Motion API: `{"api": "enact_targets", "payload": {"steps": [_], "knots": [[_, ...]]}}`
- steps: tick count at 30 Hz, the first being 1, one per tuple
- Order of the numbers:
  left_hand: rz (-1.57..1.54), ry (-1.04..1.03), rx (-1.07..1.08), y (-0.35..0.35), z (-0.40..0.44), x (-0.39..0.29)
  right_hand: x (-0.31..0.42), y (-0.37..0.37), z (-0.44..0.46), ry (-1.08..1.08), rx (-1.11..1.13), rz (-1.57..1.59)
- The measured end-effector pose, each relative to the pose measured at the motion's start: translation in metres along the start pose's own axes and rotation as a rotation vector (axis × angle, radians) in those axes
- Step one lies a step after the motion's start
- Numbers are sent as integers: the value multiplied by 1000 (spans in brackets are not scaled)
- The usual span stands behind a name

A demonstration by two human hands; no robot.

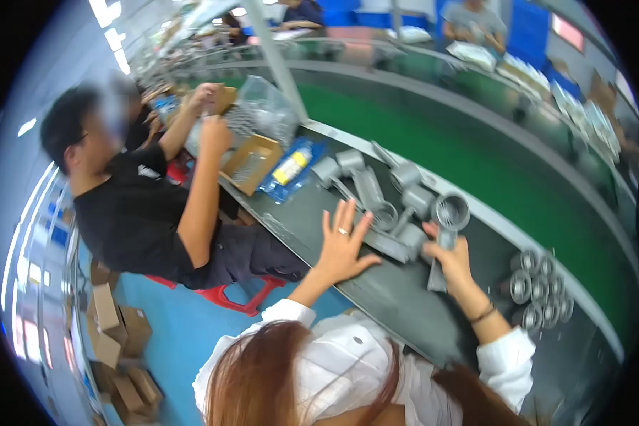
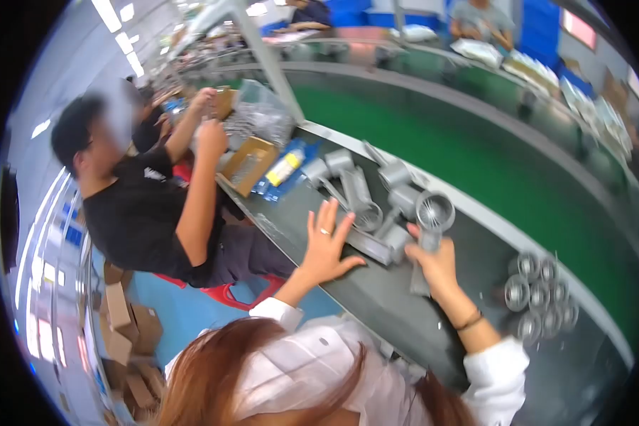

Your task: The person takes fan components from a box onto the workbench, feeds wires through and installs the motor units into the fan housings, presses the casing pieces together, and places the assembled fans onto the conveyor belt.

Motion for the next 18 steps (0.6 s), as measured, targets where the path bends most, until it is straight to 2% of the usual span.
{"api": "enact_targets", "payload": {"steps": [1,4,6,9,11,14,17,18], "knots": [[24,5,13,0,1,0,-2,2,0,-34,-1,13],[64,-40,12,0,1,-4,7,16,-10,119,-13,-27],[69,-94,-29,0,1,-6,10,29,-26,85,-85,-25],[69,-164,-68,1,8,-14,18,43,-59,-87,-222,-73],[40,-213,-83,8,14,-20,11,47,-74,-46,-297,-110],[-28,-287,-88,27,43,-24,-13,46,-79,208,-356,-185],[-59,-411,132,33,98,-20,-30,37,-78,359,-347,-283],[-102,-420,196,21,117,-12,-35,35,-72,310,-328,-209]]}}
Point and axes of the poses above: each hand's wrist, its own z-axis towards the middle knuckle, its own y-axis out of the back of the hand, x = y × z, the point moved 7 cm from there along z, towards the middle knuckle, and after that the axes turned 9 degrees about z, right-handed, at the moved point
